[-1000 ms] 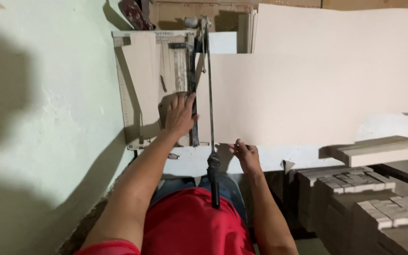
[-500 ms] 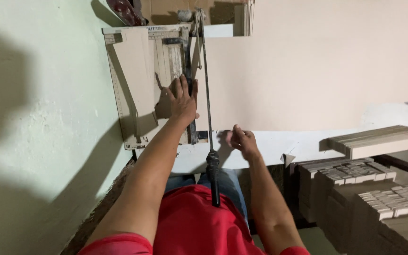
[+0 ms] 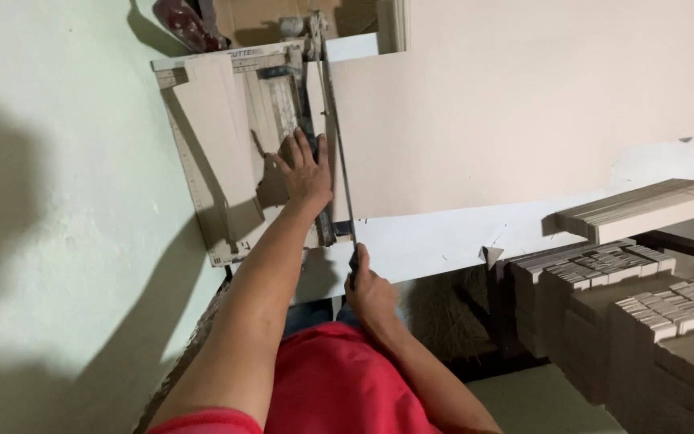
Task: Manually cutting sheets of paper into strips using a lever-operated paper cutter in a production environment.
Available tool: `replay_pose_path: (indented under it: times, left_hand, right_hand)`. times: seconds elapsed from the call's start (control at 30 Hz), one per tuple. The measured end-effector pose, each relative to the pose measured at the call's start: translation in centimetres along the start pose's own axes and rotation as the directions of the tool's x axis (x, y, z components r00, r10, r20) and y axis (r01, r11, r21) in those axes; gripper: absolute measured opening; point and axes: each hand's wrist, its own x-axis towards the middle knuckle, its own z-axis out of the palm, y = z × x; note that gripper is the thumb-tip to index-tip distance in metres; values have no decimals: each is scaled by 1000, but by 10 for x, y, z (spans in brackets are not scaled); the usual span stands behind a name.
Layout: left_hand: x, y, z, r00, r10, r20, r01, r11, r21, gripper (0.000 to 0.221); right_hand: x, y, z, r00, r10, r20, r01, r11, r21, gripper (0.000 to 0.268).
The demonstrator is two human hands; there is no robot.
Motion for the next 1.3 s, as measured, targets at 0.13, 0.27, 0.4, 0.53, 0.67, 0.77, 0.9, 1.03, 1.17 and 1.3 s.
replay_pose_path:
  times: [0.13, 0.27, 0.4, 0.53, 0.67, 0.77, 0.9, 1.03, 1.17, 1.3]
  left_hand:
    - [5, -2, 12, 1000, 27, 9, -26, 999, -44, 120]
    - [16, -5, 17, 998, 44, 38, -41, 996, -77, 114]
    - [-30, 8, -14, 993, 105, -44, -99, 987, 130, 112]
    - [-27, 9, 20, 967, 256, -2, -251, 949, 193, 60]
    - [-59, -24, 32, 745, 642, -179, -612, 765, 201, 31]
    - [-37, -54, 78, 409, 868, -282, -594, 488, 639, 20]
    - [-57, -87, 47, 662, 727, -183, -488, 603, 631, 10]
    - [-58, -137, 27, 821, 547, -162, -378, 735, 563, 9]
    - [-99, -128, -20, 953, 219, -210, -161, 951, 263, 46]
    - [-105, -115, -35, 893, -248, -374, 107, 927, -360, 90]
  right_hand:
    - [33, 44, 58, 996, -17, -87, 12, 998, -62, 81]
    - [-17, -5, -36, 998, 21, 61, -37, 959, 282, 95]
    - [-68, -47, -141, 986, 93, 142, -148, 880, 451, 97]
    - [-61, -30, -150, 979, -43, 198, -70, 847, 527, 91]
    - [-36, 5, -135, 959, -102, 264, -111, 723, 682, 69]
    - [7, 68, -83, 972, 5, 234, -183, 636, 750, 63]
    - [74, 158, -22, 968, 141, 210, -252, 492, 833, 61]
    - [68, 144, -56, 950, 283, 136, -250, 421, 872, 63]
    - [65, 144, -66, 920, 386, 72, -224, 364, 904, 76]
    - [89, 161, -75, 853, 519, 49, -160, 172, 972, 85]
